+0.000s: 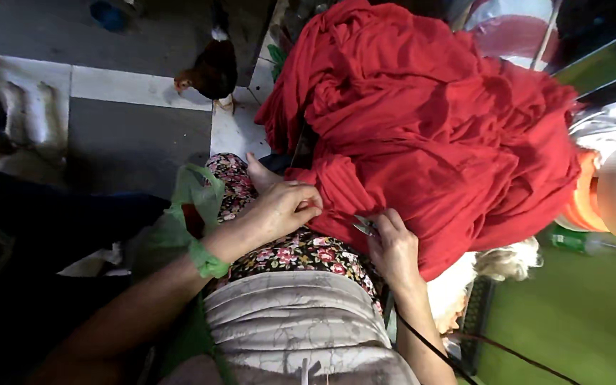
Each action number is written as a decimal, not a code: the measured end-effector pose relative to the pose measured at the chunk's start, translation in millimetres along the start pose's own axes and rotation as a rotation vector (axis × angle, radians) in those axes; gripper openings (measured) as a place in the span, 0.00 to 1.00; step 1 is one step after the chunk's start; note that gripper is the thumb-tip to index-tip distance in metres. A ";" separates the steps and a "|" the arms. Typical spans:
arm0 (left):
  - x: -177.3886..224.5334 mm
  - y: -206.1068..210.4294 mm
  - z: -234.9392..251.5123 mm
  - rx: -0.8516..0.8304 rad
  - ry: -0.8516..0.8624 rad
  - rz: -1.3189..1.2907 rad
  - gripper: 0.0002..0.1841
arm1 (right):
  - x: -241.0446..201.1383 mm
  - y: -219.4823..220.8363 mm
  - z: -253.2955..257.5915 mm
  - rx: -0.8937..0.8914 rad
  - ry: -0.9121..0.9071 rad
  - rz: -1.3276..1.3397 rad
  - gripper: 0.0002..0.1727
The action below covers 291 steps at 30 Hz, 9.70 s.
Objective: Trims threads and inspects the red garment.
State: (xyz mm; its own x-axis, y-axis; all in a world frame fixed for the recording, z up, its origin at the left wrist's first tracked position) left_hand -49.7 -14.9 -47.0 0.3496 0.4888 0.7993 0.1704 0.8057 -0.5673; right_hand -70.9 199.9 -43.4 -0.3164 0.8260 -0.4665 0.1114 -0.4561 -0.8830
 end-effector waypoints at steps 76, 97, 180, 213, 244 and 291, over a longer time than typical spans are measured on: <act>-58.6 -15.9 -45.0 0.073 -0.458 -0.248 0.13 | 99.8 -86.5 95.3 0.233 0.265 0.188 0.19; -42.4 5.0 -30.7 0.153 -0.347 0.014 0.14 | -52.8 -22.3 31.2 -0.136 -0.092 0.241 0.16; -22.7 43.5 20.2 -0.035 -0.025 -0.126 0.09 | -17.8 10.6 56.0 -0.710 0.067 -0.038 0.14; -34.6 25.1 6.2 -0.034 -0.263 -0.360 0.13 | -1.2 5.0 47.0 -0.549 0.307 0.260 0.15; 40.7 -70.6 -28.0 0.050 -0.156 0.138 0.06 | -94.3 40.2 89.1 -0.440 0.145 0.675 0.07; 53.4 80.1 149.7 -0.104 0.231 0.123 0.36 | 117.0 -104.8 160.5 0.309 0.586 -0.074 0.18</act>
State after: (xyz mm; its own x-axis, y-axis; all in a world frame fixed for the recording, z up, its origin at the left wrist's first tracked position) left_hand -155.4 125.8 -20.0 0.5722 0.4819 0.6636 0.2033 0.7006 -0.6840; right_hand -270.8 291.2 3.0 0.2614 0.8623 -0.4337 -0.1940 -0.3932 -0.8987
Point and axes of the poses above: each hand's wrist, its own z-axis towards the middle knuckle, its own y-axis out of the palm, x = y × z, the point moved 6 cm from there along z, towards the middle knuckle, and after that the axes turned 15 degrees about y, right-handed, at the moved point
